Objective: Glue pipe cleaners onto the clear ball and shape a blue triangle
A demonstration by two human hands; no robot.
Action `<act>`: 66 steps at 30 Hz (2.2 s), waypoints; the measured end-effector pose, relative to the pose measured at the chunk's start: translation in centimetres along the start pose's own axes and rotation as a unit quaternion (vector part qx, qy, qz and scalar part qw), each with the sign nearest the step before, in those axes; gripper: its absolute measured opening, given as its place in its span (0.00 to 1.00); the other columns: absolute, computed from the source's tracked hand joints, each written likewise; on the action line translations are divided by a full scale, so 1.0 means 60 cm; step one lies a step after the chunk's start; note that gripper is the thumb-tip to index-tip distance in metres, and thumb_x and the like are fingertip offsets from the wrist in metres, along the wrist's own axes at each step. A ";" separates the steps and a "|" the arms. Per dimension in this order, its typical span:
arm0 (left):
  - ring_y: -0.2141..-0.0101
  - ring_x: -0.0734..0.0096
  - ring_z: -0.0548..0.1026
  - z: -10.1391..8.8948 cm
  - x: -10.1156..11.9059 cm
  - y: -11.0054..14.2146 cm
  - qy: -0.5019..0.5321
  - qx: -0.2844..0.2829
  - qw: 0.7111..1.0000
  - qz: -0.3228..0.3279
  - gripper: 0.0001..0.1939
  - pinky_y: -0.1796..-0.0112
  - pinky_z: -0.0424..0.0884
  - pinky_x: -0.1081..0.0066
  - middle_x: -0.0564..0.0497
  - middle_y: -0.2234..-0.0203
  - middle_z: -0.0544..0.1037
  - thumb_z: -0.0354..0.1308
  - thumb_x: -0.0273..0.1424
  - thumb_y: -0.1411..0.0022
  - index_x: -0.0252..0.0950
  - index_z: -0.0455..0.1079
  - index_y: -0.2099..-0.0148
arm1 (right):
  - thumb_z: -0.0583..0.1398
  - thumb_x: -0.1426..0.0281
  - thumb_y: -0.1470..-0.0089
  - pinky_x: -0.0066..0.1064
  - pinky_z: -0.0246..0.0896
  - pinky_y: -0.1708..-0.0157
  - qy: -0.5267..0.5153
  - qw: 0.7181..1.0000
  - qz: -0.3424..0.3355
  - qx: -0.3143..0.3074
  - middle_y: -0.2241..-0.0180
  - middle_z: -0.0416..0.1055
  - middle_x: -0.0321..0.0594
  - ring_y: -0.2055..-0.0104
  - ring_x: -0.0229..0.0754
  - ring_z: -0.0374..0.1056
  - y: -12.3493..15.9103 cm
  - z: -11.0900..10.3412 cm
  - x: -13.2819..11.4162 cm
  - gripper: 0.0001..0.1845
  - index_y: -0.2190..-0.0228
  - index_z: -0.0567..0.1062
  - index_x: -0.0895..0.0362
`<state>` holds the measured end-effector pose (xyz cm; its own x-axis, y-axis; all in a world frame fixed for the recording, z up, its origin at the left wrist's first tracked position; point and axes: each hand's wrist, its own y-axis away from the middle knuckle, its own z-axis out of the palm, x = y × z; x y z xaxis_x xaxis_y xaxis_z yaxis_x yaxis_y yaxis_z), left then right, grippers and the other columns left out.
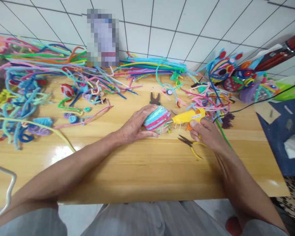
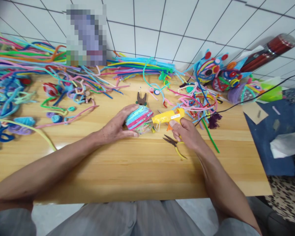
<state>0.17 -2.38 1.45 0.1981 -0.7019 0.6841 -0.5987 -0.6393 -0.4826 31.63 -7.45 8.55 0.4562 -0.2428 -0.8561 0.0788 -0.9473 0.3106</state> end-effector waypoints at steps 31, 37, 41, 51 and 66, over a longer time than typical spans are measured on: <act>0.29 0.39 0.64 0.000 -0.004 -0.001 -0.003 -0.003 1.000 0.010 0.55 0.33 0.64 0.39 0.32 0.30 0.65 0.71 0.53 0.42 0.45 0.48 0.21 | 0.59 0.41 0.40 0.34 0.47 0.79 0.077 0.996 -0.033 0.014 0.88 0.62 0.35 0.84 0.36 0.56 0.009 -0.001 -0.019 0.35 0.86 0.65 0.52; 0.29 0.39 0.63 -0.001 -0.003 -0.002 -0.004 -0.009 1.000 0.005 0.56 0.32 0.64 0.39 0.31 0.29 0.65 0.71 0.54 0.42 0.44 0.48 0.22 | 0.58 0.43 0.39 0.35 0.50 0.78 0.101 0.994 -0.042 0.021 0.88 0.63 0.37 0.83 0.37 0.57 0.011 -0.002 -0.018 0.34 0.87 0.65 0.52; 0.29 0.40 0.64 -0.001 -0.003 -0.003 -0.011 -0.007 1.000 0.007 0.55 0.33 0.65 0.39 0.32 0.30 0.65 0.70 0.55 0.41 0.44 0.49 0.22 | 0.57 0.41 0.40 0.35 0.51 0.77 0.120 0.991 -0.047 0.021 0.88 0.63 0.37 0.82 0.38 0.58 0.012 -0.004 -0.022 0.36 0.87 0.66 0.52; 0.30 0.40 0.65 0.002 -0.006 -0.003 -0.019 0.000 1.000 0.021 0.56 0.33 0.66 0.42 0.31 0.30 0.66 0.71 0.55 0.43 0.42 0.50 0.22 | 0.57 0.37 0.41 0.36 0.53 0.75 0.139 0.988 -0.055 0.039 0.87 0.65 0.37 0.82 0.39 0.59 0.015 -0.004 -0.021 0.38 0.87 0.66 0.51; 0.29 0.40 0.63 0.004 -0.005 -0.004 -0.009 -0.004 1.000 -0.001 0.55 0.32 0.64 0.41 0.32 0.29 0.65 0.67 0.58 0.42 0.42 0.51 0.22 | 0.61 0.38 0.42 0.33 0.48 0.80 0.011 1.000 -0.023 0.009 0.86 0.62 0.34 0.83 0.36 0.57 0.005 -0.002 0.001 0.35 0.83 0.66 0.52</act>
<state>0.42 -2.11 1.23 0.2135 -0.7066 0.6746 -0.6052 -0.6377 -0.4764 31.79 -7.74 8.65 0.4718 -0.1943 -0.8600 0.0835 -0.9612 0.2630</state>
